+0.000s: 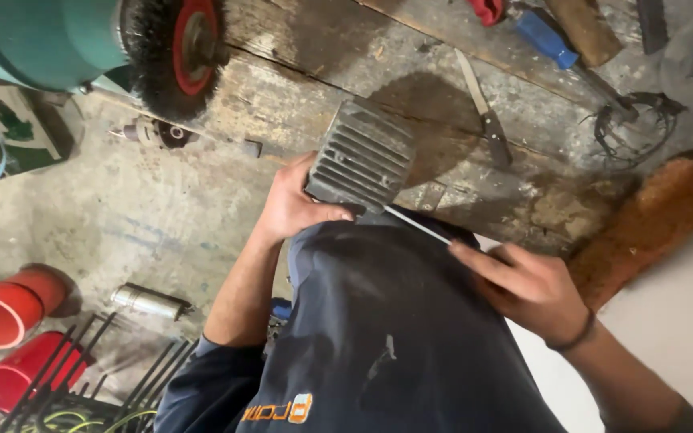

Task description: The person uses a screwdriver to scrape and clean the surface of a metal cylinder head held in their left hand. They work on the fins and edges of the part, rotating it to access different areas, and finish by inspecting the cleaned surface.

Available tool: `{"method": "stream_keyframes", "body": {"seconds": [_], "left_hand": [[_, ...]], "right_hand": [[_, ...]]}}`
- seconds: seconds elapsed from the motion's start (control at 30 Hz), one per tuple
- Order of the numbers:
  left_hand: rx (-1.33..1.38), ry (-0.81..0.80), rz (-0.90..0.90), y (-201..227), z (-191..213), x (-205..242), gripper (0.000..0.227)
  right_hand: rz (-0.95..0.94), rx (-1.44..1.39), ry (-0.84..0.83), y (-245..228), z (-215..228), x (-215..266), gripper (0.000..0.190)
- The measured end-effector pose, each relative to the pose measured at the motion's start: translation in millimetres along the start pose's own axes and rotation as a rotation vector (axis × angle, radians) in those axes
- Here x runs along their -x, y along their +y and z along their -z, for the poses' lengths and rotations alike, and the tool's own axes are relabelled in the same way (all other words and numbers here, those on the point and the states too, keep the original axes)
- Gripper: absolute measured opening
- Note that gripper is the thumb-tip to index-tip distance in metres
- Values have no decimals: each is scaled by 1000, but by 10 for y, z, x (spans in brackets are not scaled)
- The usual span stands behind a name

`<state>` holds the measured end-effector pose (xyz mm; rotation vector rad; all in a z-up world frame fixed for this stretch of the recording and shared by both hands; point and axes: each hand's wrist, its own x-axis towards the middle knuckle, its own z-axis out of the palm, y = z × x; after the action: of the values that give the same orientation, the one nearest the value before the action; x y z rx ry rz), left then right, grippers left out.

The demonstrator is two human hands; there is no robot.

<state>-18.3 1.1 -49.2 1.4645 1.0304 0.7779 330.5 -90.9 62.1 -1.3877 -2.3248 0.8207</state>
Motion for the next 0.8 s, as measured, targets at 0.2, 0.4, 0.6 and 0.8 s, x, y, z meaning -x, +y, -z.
{"method": "stream_keyframes", "body": {"seconds": [0.2,0.4,0.6,0.8], "left_hand": [[-181,6,-121,38,-23,1,74],[-67,9,-36,-15,-13,17,68],[-60,-6,-82,-12,-31,55,67],[-50,-1,-79,-27,-25,15,64]], "right_hand": [[98,35,41,-217,-234,-587,51],[56,5,97,-2,-34,-40,52],[92,-23,96,-169,-319,-663,49],[65,-60,53,91,-61,29,57]]}}
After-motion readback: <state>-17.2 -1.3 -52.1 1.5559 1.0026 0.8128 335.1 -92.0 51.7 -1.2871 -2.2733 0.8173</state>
